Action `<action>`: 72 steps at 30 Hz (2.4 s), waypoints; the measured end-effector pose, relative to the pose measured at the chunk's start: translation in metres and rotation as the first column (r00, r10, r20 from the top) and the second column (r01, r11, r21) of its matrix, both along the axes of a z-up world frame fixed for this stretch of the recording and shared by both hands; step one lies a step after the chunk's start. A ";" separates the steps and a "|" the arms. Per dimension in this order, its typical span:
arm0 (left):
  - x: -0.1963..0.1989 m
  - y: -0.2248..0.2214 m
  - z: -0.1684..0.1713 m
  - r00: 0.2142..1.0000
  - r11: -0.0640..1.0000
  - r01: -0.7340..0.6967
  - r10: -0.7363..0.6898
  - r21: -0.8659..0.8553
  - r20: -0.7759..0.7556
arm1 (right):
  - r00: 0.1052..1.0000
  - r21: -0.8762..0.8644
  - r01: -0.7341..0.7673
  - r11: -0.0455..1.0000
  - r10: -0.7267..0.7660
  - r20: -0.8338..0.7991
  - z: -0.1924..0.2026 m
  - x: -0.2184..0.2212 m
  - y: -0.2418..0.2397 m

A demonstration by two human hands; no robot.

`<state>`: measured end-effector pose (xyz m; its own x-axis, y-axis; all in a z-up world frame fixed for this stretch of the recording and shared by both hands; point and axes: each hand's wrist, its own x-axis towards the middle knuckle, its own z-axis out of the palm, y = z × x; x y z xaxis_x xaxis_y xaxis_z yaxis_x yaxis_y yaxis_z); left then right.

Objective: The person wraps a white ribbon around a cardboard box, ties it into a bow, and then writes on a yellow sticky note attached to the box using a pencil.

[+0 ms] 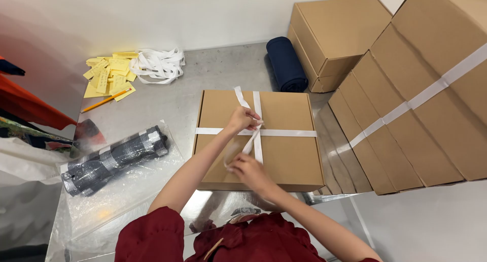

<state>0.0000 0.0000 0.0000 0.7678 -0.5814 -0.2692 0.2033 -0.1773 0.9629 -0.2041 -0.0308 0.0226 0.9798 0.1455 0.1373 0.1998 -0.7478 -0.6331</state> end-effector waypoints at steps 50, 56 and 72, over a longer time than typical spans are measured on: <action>-0.036 0.001 -0.020 0.868 0.845 -0.432 0.297 -0.314 -0.397 | 0.798 -0.327 0.591 0.737 -0.594 0.104 0.012 0.028 -0.195; -0.041 -0.008 -0.015 0.854 0.816 -0.416 0.198 -0.402 -0.482 | 0.909 0.042 0.411 0.911 -0.413 0.051 0.020 0.038 -0.166; -0.052 -0.010 -0.050 0.824 0.795 -0.551 0.470 -0.254 -0.316 | 0.899 0.111 0.397 0.911 -0.362 -0.245 -0.015 0.087 -0.159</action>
<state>-0.0521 -0.0105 -0.0495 0.9176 -0.2041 -0.3410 0.3920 0.3241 0.8610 -0.1169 -0.1893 0.0079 0.9641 -0.2495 -0.0915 -0.2332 -0.6292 -0.7415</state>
